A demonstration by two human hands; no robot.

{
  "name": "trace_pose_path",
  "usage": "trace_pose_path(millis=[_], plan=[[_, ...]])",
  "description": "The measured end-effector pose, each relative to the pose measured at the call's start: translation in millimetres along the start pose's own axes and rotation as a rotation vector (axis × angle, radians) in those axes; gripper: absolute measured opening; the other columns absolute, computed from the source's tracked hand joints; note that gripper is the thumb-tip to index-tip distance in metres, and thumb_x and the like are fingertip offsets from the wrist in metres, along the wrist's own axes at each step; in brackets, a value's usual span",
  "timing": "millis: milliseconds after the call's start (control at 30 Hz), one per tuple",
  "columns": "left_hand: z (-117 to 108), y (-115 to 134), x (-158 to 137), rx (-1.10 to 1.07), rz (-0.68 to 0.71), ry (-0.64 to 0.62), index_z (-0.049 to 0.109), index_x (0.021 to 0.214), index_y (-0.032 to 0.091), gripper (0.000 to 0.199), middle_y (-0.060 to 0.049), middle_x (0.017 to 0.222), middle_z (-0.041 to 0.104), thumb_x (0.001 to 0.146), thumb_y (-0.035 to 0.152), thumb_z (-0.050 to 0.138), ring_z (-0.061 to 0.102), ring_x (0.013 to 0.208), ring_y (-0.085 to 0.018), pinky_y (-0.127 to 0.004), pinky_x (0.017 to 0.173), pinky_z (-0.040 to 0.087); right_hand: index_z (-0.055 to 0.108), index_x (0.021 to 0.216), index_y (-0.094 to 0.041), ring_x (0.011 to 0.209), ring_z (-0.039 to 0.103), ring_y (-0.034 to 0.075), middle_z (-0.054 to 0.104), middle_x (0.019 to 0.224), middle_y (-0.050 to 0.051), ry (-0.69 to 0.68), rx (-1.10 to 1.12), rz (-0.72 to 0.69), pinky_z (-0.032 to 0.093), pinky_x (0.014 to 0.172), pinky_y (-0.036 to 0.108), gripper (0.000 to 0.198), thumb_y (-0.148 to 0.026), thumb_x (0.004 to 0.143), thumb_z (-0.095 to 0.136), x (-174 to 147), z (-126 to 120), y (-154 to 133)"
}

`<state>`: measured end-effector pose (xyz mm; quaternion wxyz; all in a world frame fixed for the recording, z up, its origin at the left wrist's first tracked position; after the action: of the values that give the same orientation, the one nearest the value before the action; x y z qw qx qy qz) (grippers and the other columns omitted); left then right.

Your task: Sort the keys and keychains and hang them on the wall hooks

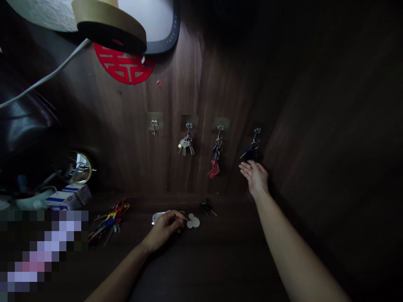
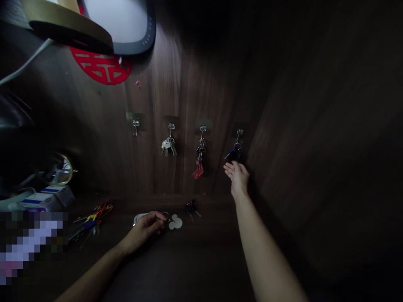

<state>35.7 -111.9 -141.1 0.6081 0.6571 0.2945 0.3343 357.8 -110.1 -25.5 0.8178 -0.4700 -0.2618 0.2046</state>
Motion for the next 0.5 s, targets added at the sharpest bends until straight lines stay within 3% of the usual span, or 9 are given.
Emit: trace_pose_path(millis=[233,500], plan=[[1,2,-2,0.010,-0.001,0.009,0.058,0.084,0.015,0.028,0.001,0.071,0.056,0.073,0.041,0.062,0.050,0.064,-0.010,-0.023,0.060,0.041,0.057,0.078,-0.021,0.071,0.068,0.016,0.069,0.069,0.000,-0.078,0.002,0.119,0.053,0.068,0.028,0.017,-0.030,0.068,0.067,-39,-14,45],[1,2,-3,0.011,-0.013,0.002,0.059,0.083,0.015,0.027,0.001,0.071,0.056,0.073,0.040,0.062,0.049,0.064,-0.010,-0.023,0.061,0.042,0.062,0.079,-0.020,0.069,0.066,0.016,0.068,0.072,0.002,-0.214,-0.117,0.190,0.051,0.063,0.027,0.024,-0.037,0.062,0.069,-93,-9,85]])
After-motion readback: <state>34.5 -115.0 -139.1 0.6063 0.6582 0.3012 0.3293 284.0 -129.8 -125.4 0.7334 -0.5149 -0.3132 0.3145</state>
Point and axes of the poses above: each hand's wrist, its own x-axis towards the middle knuckle, its own z-axis out of the palm, y = z × x, the point moved 2 cm from there along x, towards the middle knuckle
